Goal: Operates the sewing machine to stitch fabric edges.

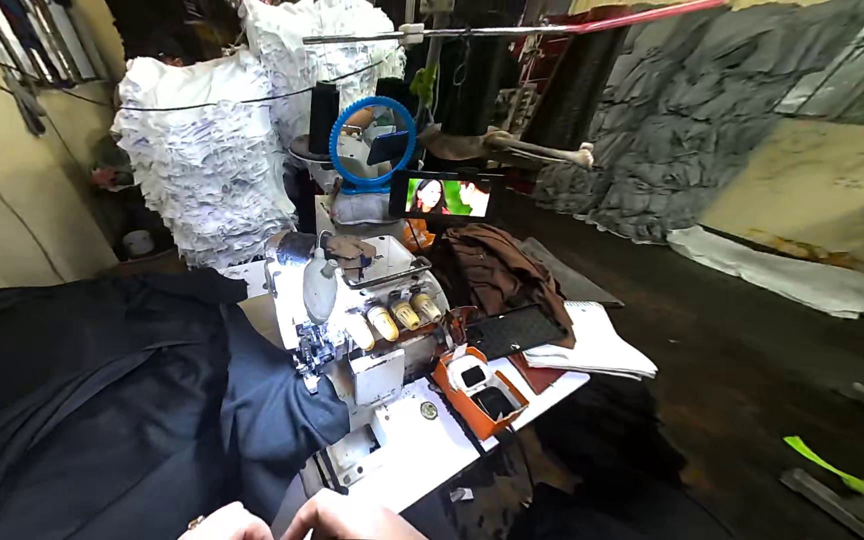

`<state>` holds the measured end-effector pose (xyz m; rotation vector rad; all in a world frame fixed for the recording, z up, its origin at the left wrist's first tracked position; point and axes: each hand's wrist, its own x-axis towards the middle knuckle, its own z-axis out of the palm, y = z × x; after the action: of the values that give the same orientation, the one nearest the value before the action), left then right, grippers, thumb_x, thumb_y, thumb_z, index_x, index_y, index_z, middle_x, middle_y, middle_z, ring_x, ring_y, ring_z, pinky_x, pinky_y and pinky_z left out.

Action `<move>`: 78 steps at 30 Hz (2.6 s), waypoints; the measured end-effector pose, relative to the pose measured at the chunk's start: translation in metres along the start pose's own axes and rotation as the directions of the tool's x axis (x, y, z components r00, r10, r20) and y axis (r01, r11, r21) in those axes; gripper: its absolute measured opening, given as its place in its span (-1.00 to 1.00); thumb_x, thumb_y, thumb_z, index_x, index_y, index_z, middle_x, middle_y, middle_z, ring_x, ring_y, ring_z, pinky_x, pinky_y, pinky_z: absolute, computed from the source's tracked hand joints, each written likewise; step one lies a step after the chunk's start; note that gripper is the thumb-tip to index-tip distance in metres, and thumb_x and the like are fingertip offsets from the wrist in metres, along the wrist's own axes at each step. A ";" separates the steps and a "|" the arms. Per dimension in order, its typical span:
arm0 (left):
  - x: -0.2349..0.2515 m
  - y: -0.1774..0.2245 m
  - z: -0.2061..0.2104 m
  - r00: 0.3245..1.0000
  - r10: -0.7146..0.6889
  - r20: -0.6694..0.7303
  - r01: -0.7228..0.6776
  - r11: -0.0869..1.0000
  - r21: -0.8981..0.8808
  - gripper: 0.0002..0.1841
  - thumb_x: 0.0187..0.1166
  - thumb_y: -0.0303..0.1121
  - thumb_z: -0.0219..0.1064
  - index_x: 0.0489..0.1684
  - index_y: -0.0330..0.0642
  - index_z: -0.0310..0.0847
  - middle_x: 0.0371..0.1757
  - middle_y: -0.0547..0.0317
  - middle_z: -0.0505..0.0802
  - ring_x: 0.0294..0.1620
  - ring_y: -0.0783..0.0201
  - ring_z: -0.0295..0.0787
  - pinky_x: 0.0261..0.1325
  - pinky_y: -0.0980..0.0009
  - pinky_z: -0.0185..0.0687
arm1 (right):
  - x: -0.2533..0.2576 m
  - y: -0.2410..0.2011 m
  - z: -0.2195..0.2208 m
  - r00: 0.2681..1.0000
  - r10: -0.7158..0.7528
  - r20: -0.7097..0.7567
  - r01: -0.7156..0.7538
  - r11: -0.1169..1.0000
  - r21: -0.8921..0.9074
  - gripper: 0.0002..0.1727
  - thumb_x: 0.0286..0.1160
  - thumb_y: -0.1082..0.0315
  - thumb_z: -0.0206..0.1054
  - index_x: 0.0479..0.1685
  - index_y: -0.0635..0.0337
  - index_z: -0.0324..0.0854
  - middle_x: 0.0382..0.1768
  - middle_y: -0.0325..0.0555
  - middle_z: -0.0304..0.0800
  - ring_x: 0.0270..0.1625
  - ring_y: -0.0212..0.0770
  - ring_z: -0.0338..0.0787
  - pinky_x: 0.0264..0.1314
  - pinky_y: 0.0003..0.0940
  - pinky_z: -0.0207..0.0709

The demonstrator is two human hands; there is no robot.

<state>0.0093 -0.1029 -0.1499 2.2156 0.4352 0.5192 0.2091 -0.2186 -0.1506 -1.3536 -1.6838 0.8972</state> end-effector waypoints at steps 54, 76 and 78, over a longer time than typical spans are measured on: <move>0.078 -0.020 0.047 0.824 0.047 -0.565 0.163 0.935 0.315 -0.82 0.57 -0.21 0.29 -0.24 0.02 0.82 -0.19 0.45 0.86 -0.05 0.58 0.75 0.13 0.56 0.64 | 0.017 0.062 -0.005 0.785 -0.034 -0.619 -0.070 0.987 -0.143 -0.81 0.47 0.21 0.40 -0.40 0.06 0.83 0.11 -0.20 0.86 0.21 -0.33 0.74 0.30 -0.38 0.56; 0.074 0.012 0.074 0.854 0.115 -0.508 0.308 0.674 0.671 -0.62 0.48 -0.53 0.20 0.13 -0.06 0.88 0.09 0.11 0.93 0.21 0.10 0.84 0.33 0.17 0.63 | 0.021 0.055 -0.009 0.833 0.048 -0.551 0.029 0.991 0.130 -0.82 0.42 0.53 0.41 -0.06 0.32 0.60 -0.27 -0.21 0.81 -0.29 -0.53 0.80 -0.16 -0.61 0.73; 0.069 -0.001 0.071 0.837 0.144 -0.528 0.266 0.736 0.623 -0.65 0.59 -0.45 0.14 0.11 -0.10 0.88 0.15 0.10 0.93 0.30 0.13 0.83 0.46 0.19 0.59 | 0.026 0.059 -0.011 0.819 -0.081 -0.569 0.083 0.996 -0.023 -0.85 0.46 0.48 0.39 -0.07 0.30 0.73 -0.20 -0.17 0.87 -0.19 -0.51 0.83 -0.04 -0.62 0.73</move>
<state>0.1040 -0.1150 -0.1770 2.7021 1.1663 1.1152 0.2413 -0.1814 -0.1940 -1.3624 -1.2543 0.3776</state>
